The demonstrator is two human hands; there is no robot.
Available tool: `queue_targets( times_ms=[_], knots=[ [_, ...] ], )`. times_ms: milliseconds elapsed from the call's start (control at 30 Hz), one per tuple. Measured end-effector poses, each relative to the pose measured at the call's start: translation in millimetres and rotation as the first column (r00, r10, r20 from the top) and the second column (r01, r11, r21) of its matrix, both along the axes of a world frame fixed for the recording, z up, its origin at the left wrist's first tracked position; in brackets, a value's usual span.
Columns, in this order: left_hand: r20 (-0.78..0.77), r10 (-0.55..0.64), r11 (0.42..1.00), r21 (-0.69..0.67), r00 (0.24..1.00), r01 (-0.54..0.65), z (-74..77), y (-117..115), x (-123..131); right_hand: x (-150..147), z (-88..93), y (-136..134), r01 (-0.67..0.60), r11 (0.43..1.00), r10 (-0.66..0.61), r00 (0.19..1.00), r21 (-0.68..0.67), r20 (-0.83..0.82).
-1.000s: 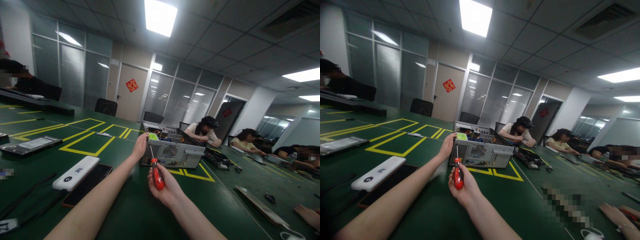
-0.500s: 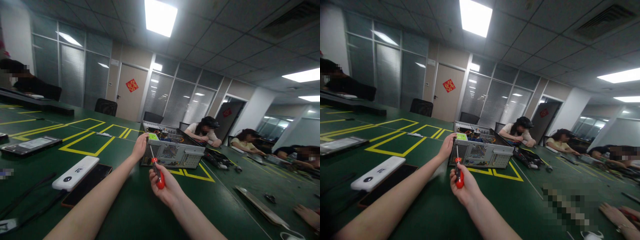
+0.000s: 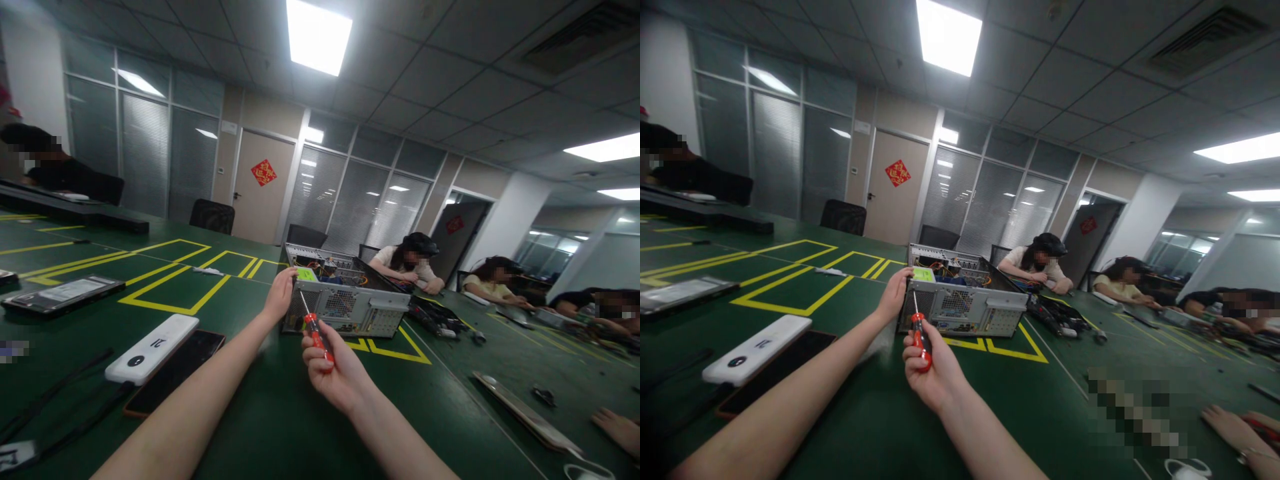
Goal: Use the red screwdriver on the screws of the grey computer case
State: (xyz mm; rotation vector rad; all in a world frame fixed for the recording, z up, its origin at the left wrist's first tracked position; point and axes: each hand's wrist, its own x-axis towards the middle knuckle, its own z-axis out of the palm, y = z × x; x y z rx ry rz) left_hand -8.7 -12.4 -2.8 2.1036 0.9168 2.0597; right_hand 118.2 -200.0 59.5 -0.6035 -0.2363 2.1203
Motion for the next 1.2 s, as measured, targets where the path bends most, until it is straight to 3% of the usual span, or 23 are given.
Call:
queue_targets(
  times_ms=[300,500,633,867,967,1200],
  knots=[
    [0.014,-0.007,1.0,-0.007,1.0,0.007,0.0,1,0,-5,1.7,-2,0.071,0.997,-0.065,0.984,-0.033,0.163],
    [0.002,0.0,1.0,0.0,1.0,0.0,0.2,0,0,0,0.3,1,-0.029,0.999,0.03,0.998,-0.028,0.048],
    [-0.002,0.006,1.0,0.009,1.0,-0.006,-0.5,1,0,0,-1.8,1,0.017,0.999,-0.016,1.0,-0.028,0.019],
    [0.006,0.0,1.0,0.005,1.0,0.0,0.0,1,0,-9,1.4,-3,0.089,0.994,-0.079,0.988,-0.069,0.134],
    [0.01,-0.001,1.0,-0.002,1.0,0.001,0.4,1,1,-10,1.3,-5,0.045,0.999,-0.04,0.987,-0.028,0.155],
    [0.005,-0.001,1.0,-0.001,1.0,0.001,1.4,-1,0,-2,4.6,-5,-0.012,1.0,0.013,1.0,-0.006,0.014]
  ],
)
